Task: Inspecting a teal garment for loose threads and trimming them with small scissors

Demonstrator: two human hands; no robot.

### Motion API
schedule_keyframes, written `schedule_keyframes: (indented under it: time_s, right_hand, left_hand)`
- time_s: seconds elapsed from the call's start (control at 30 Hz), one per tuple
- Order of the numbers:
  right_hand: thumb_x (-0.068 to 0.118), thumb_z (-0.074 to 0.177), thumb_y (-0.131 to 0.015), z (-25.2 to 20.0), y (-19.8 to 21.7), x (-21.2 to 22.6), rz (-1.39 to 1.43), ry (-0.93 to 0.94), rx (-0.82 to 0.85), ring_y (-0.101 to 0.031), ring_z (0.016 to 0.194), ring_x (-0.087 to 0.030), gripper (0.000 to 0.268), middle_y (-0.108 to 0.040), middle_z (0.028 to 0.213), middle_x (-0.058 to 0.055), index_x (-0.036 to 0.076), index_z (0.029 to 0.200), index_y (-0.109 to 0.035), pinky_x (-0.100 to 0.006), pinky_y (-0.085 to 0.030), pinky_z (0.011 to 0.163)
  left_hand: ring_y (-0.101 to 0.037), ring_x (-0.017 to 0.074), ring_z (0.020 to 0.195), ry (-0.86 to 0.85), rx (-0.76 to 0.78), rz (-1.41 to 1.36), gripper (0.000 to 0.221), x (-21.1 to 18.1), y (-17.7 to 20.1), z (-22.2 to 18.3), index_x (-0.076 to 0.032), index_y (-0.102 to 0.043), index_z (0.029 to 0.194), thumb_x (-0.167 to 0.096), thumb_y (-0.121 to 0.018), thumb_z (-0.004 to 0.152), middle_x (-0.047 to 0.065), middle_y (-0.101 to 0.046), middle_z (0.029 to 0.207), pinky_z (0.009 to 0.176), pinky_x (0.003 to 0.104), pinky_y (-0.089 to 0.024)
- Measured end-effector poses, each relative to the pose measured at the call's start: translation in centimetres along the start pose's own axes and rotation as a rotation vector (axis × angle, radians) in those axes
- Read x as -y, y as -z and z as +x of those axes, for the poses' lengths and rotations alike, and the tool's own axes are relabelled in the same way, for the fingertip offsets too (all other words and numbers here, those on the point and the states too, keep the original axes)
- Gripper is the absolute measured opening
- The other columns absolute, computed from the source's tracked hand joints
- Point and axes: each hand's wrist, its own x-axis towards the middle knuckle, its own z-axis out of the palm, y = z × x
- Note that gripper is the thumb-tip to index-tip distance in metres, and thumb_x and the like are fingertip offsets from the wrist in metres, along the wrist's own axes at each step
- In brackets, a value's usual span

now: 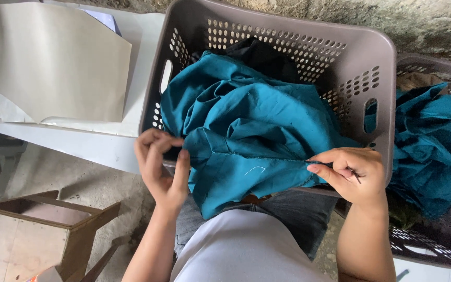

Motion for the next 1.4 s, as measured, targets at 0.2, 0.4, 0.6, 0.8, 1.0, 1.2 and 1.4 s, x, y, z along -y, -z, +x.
schedule_keyframes:
  time_s: [0.2, 0.4, 0.6, 0.8, 1.0, 1.2, 1.4]
  right_hand:
    - [0.000, 0.067, -0.066, -0.5, -0.2, -0.9, 0.061, 0.026, -0.009, -0.042, 0.027, -0.016, 0.051, -0.061, 0.055, -0.010, 0.012, 0.041, -0.024, -0.019, -0.031, 0.031]
    - [0.002, 0.069, -0.065, -1.2, 0.0, -1.7, 0.032, -0.013, 0.009, -0.042, 0.029, -0.014, 0.049, -0.063, 0.058, -0.009, 0.013, 0.043, -0.025, -0.019, -0.030, 0.031]
    - [0.028, 0.075, -0.050, -1.0, -0.1, 2.0, -0.139, 0.004, -0.134, -0.059, 0.081, -0.032, 0.040, -0.054, 0.102, -0.028, 0.008, 0.059, -0.019, -0.034, -0.043, 0.064]
    - [0.014, 0.070, -0.063, 0.9, -2.8, 7.5, -0.082, 0.209, 0.031, -0.064, 0.083, -0.030, 0.039, -0.061, 0.089, -0.019, 0.006, 0.058, -0.028, -0.031, -0.054, 0.069]
    - [0.001, 0.072, -0.059, 1.3, -3.0, 7.9, -0.029, 0.267, 0.012, -0.063, 0.063, -0.019, 0.037, -0.063, 0.077, -0.007, 0.007, 0.054, -0.027, -0.023, -0.050, 0.051]
    - [0.005, 0.076, -0.051, 0.6, -3.5, 7.3, 0.086, 0.049, 0.004, -0.065, 0.056, -0.013, 0.037, -0.063, 0.070, -0.011, 0.010, 0.055, -0.022, -0.017, -0.043, 0.044]
    - [0.005, 0.077, -0.051, 0.3, -3.8, 7.1, 0.241, -0.141, -0.020, -0.065, 0.055, -0.018, 0.037, -0.060, 0.062, -0.017, 0.010, 0.056, -0.021, -0.019, -0.044, 0.045]
  left_hand:
    - [-0.048, 0.0297, 0.070, -0.002, 0.211, 0.083, 0.026, -1.0, -1.6, -1.3, -0.004, -0.061, 0.077, -0.028, -0.066, 0.069, 0.013, -0.053, 0.076, 0.066, 0.037, -0.038]
    - [-0.045, 0.0180, 0.068, 0.218, 0.157, -0.276, 0.008, -1.1, -2.7, -2.4, -0.004, -0.068, 0.079, -0.009, -0.066, 0.073, 0.009, -0.058, 0.071, 0.063, 0.029, -0.037]
    - [-0.049, 0.0155, 0.054, 0.157, 0.369, -0.397, 0.013, -4.7, -1.7, -1.4, -0.001, -0.058, 0.071, -0.011, -0.058, 0.080, 0.006, -0.056, 0.063, 0.055, 0.026, -0.041]
    - [-0.039, 0.0170, 0.044, -0.009, 0.449, -0.389, 0.013, -6.8, -2.2, -1.7, -0.003, -0.055, 0.069, -0.009, -0.057, 0.080, 0.004, -0.048, 0.055, 0.047, 0.028, -0.031]
    - [-0.031, 0.0191, 0.045, -0.067, 0.500, -0.403, 0.007, -7.2, -1.9, -2.1, -0.001, -0.053, 0.076, -0.006, -0.054, 0.080, 0.005, -0.040, 0.054, 0.047, 0.029, -0.027]
    - [-0.046, 0.0146, 0.044, 0.035, 0.465, -0.342, 0.015, -7.1, -2.2, -2.9, -0.006, -0.055, 0.070, -0.017, -0.063, 0.076, 0.000, -0.050, 0.054, 0.044, 0.024, -0.037]
    - [-0.048, 0.0130, 0.078, 0.068, 0.376, -0.308, 0.030, -6.7, -2.5, -2.9, -0.005, -0.055, 0.099, -0.020, -0.066, 0.076, 0.000, -0.042, 0.052, 0.055, 0.020, -0.039]
